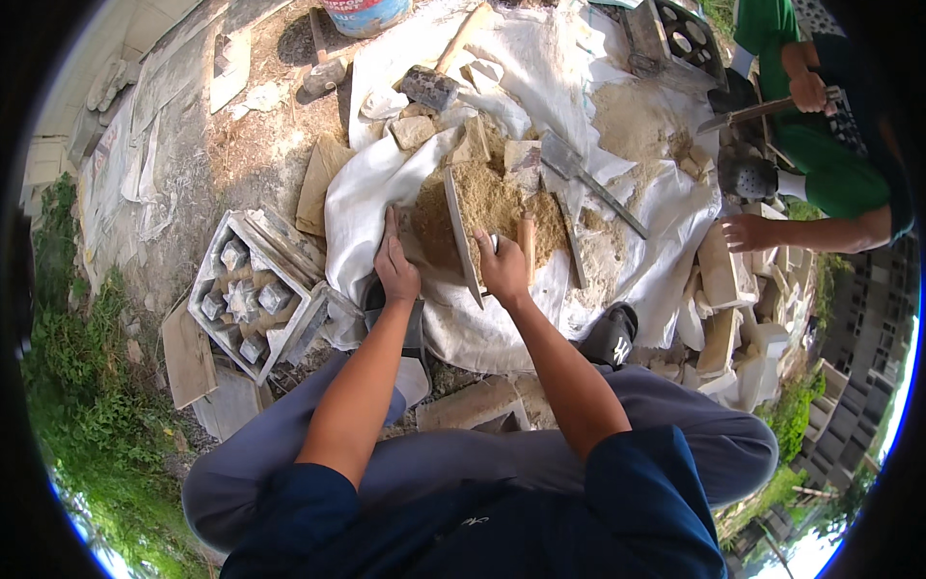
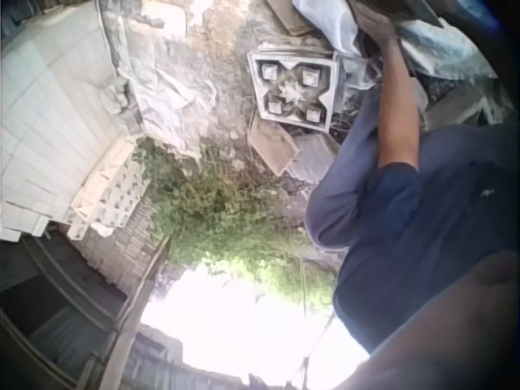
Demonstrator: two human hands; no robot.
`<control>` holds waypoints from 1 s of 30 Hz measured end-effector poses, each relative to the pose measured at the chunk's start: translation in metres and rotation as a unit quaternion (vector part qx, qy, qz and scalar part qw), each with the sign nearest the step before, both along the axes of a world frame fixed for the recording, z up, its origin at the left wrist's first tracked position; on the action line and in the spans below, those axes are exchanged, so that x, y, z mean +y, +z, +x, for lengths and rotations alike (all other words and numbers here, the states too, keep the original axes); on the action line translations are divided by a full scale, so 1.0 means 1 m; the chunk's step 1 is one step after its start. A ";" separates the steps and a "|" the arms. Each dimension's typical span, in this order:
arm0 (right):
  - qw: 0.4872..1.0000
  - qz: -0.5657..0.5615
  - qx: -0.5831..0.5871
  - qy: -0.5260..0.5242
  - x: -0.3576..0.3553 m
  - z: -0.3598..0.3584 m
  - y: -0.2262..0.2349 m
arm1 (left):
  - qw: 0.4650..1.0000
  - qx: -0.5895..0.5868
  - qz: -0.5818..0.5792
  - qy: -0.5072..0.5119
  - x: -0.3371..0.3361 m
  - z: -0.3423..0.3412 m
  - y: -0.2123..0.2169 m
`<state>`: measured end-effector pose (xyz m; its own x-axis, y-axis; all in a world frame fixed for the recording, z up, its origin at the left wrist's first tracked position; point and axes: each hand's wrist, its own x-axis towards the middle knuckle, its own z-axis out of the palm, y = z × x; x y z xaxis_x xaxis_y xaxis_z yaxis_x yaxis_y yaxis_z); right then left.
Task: The person shapes and carves a stone piece on a sheet on the ground, scraping, chipping, and smoothing its edges and surface using metal scraping tools, chisels, and a hammer.
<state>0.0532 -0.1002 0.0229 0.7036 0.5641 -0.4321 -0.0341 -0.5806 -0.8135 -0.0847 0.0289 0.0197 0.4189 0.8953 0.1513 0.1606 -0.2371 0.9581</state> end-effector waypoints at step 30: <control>0.991 0.062 0.083 -0.081 -0.045 0.042 -0.017 | 0.999 -0.014 -0.006 -0.034 0.000 -0.004 -0.008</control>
<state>0.0949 -0.1449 0.0057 0.7140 0.5061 -0.4838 -0.2579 -0.4523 -0.8537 -0.0891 0.0292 0.0116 0.4743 0.8669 0.1537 0.1173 -0.2352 0.9648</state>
